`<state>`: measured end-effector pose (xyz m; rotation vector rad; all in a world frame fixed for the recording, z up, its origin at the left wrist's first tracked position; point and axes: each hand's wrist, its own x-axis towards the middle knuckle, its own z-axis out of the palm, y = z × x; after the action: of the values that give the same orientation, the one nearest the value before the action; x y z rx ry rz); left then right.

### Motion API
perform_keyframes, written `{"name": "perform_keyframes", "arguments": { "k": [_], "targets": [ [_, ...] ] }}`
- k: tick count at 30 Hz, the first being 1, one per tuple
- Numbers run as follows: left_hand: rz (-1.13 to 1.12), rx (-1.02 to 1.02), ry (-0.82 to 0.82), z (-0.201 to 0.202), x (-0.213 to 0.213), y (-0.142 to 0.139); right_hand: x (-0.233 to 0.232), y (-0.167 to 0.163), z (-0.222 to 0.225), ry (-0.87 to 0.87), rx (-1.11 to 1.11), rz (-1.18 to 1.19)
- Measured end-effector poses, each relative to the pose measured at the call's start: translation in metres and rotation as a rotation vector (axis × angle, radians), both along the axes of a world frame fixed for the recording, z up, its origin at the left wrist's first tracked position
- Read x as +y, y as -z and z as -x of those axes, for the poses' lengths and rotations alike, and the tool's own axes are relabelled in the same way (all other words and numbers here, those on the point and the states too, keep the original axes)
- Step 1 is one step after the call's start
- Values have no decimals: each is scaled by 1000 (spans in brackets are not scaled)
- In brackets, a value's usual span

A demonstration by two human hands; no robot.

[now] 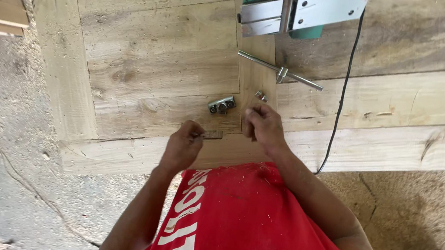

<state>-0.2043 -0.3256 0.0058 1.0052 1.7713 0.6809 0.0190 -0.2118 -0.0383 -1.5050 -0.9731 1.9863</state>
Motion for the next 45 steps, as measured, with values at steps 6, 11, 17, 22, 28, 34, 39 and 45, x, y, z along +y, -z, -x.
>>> {"name": "perform_keyframes", "arguments": {
  "k": [6, 11, 17, 22, 28, 34, 39, 45],
  "targets": [
    [90, 140, 52, 33, -12, 56, 78, 9, 11, -58, -601, -877],
    [-1, 383, -36, 82, -20, 92, 125, 11, 22, -235, -772, -1356],
    [61, 839, -352, 173, -36, 113, 117, 10, 38, -529, -966, -1347],
    [36, 967, -367, 196, -47, 132, 107, 0, 42, -553, -1008, -1266],
    [12, 941, -415, 200, -52, 143, 104, -10, 49, -480, -1050, -1359],
    [3, 944, -416, 204, -55, 149, 104, -7, 55, -536, -1078, -1195],
    [14, 959, -418, 208, -56, 155, 101, -3, 56, -515, -1089, -1221],
    [18, 1004, -399, 212, -57, 160, 102, -3, 63, -559, -1105, -1165]
  ]
}}
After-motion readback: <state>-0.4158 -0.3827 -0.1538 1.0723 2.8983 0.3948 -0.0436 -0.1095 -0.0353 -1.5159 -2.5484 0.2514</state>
